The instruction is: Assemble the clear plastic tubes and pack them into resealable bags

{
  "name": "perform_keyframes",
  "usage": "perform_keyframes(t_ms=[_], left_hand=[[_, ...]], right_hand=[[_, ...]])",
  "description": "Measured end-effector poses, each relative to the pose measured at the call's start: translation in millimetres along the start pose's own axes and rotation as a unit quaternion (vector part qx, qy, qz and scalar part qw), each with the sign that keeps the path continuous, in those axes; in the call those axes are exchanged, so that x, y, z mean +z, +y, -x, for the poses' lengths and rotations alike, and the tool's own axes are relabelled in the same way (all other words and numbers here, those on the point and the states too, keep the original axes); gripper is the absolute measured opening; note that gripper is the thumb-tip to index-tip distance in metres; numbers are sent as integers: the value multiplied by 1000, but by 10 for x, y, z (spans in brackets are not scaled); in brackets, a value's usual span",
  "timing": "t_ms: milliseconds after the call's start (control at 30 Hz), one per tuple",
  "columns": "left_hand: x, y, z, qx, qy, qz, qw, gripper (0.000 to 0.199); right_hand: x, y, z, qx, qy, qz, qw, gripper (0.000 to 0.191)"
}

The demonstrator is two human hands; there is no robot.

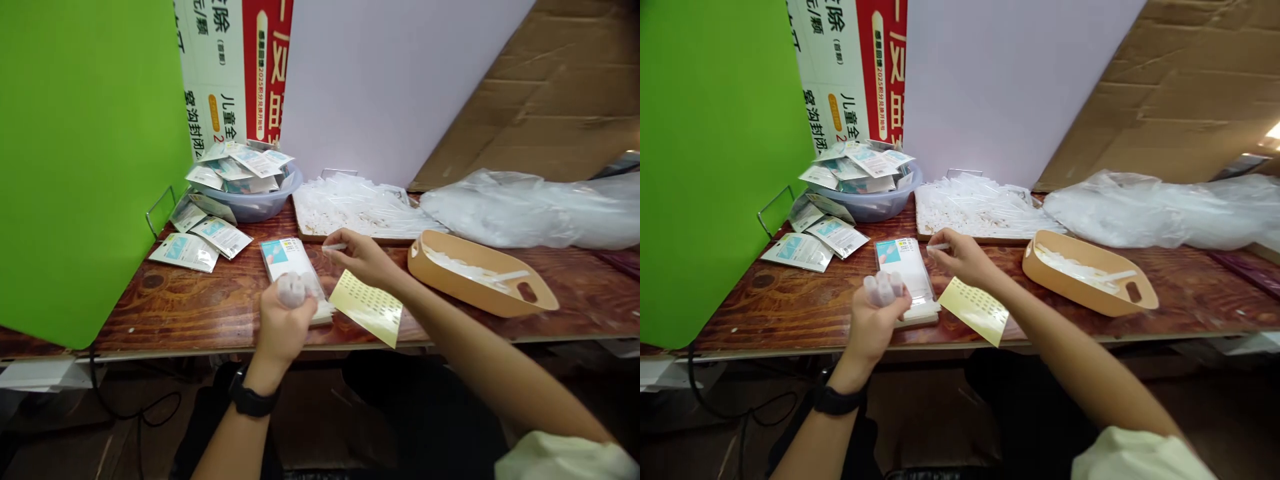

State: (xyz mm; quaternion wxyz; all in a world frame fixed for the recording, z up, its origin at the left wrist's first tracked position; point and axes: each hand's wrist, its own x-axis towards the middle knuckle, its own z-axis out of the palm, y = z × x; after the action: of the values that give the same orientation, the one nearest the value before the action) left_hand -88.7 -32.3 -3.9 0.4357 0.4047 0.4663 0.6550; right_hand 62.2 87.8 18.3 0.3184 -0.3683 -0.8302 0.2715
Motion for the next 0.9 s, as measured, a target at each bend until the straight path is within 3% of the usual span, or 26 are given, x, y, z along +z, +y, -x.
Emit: perform_keyframes(t_ms=[100,200,467,600,767,900], left_hand=[[-90,-56,-15,58,44,-89,993,13],[-141,-139,-14,113,54,-186,975,10],[-116,-209,-28,192,45,-357,913,11],[-58,-206,-11,252,40,-442,860,17],[-40,-233,8,330,52,-564,755,14],[-46,-250,9,342,64,-582,735,14]], right_hand=[[131,-110,382,-2,56,-50,997,15],[203,-204,636,-19,48,-47,998,12],[222,-366,762,-105,58,-11,993,7],[256,-329,777,-129,53,31,990,5],[215,-253,804,-136,6,84,987,3],[136,-261,843,-105,-45,42,993,11]])
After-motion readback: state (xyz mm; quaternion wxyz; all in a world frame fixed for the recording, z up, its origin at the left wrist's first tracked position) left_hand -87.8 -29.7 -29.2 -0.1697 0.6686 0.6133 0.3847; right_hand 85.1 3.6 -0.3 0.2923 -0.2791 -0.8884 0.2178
